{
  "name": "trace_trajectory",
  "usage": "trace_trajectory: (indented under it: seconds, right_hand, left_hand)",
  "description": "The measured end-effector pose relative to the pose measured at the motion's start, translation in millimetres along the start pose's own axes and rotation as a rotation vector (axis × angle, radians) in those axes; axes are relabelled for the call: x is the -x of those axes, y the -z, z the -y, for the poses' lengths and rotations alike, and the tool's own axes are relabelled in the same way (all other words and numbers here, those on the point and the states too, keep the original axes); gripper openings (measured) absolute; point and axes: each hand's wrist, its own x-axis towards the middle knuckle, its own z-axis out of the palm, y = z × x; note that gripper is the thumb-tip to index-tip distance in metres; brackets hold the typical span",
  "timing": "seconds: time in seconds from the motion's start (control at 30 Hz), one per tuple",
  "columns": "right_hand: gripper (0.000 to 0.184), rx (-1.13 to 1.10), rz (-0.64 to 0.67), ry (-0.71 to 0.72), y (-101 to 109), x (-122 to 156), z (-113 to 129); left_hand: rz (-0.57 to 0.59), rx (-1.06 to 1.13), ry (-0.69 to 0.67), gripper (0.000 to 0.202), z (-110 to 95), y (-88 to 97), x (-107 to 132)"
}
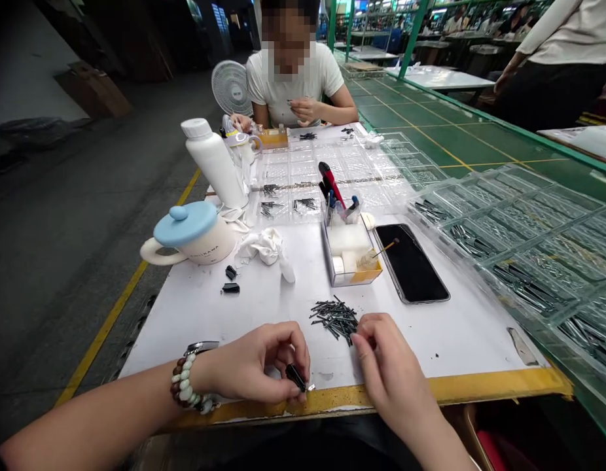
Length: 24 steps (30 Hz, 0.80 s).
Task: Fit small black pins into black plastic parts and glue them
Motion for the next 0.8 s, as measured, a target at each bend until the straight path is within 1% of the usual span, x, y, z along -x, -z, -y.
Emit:
trace_trajectory:
  seconds: [0.1, 0.17, 0.2, 0.23, 0.3, 0.33, 0.4, 0.5, 0.57, 0.7, 0.8]
  right_hand:
    - [0.005, -0.324, -0.181, -0.062, 0, 7, 2]
    - [0.018, -0.458, -0.273, -0.108, -5, 12, 5]
    - [0.025, -0.494, -0.289, -0.125, -8, 13, 7]
    - [0.031, -0.509, -0.282, -0.133, -11, 13, 9]
    - [0.034, -0.504, -0.232, -0.105, -14, 13, 14]
    - [0.033, -0.502, -0.218, -0.085, -16, 12, 16]
    - [0.027, -0.531, -0.235, -0.071, -18, 9, 23]
    - [0.021, -0.643, -0.275, -0.127, -23, 6, 35]
    - [0.017, -0.723, -0.264, -0.160, -27, 4, 41]
    - [0.014, -0.854, -0.245, -0.196, -33, 3, 47]
    - [0.015, -0.901, -0.272, -0.196, -39, 4, 48]
  left_hand:
    - [-0.051, 0.070, -0.031, 0.025, 0, -2.5, 0]
    - [-0.097, 0.103, -0.056, 0.025, 0, -3.5, 0]
    - [-0.120, 0.114, -0.067, 0.025, -1, -3.8, 0]
    - [-0.141, 0.123, -0.076, 0.025, -1, -3.9, 0]
    - [-0.176, 0.154, -0.092, 0.026, -1, -4.0, 0]
    - [-0.192, 0.177, -0.100, 0.027, -1, -4.0, 0]
    - [-0.228, 0.220, -0.114, 0.028, -1, -4.1, 0]
    - [-0.290, 0.246, -0.140, 0.029, -2, -4.4, 0]
    - [-0.317, 0.256, -0.151, 0.028, -3, -4.7, 0]
    - [-0.366, 0.295, -0.170, 0.031, -4, -5.0, 1]
    - [-0.387, 0.304, -0.189, 0.031, -4, -5.0, 0]
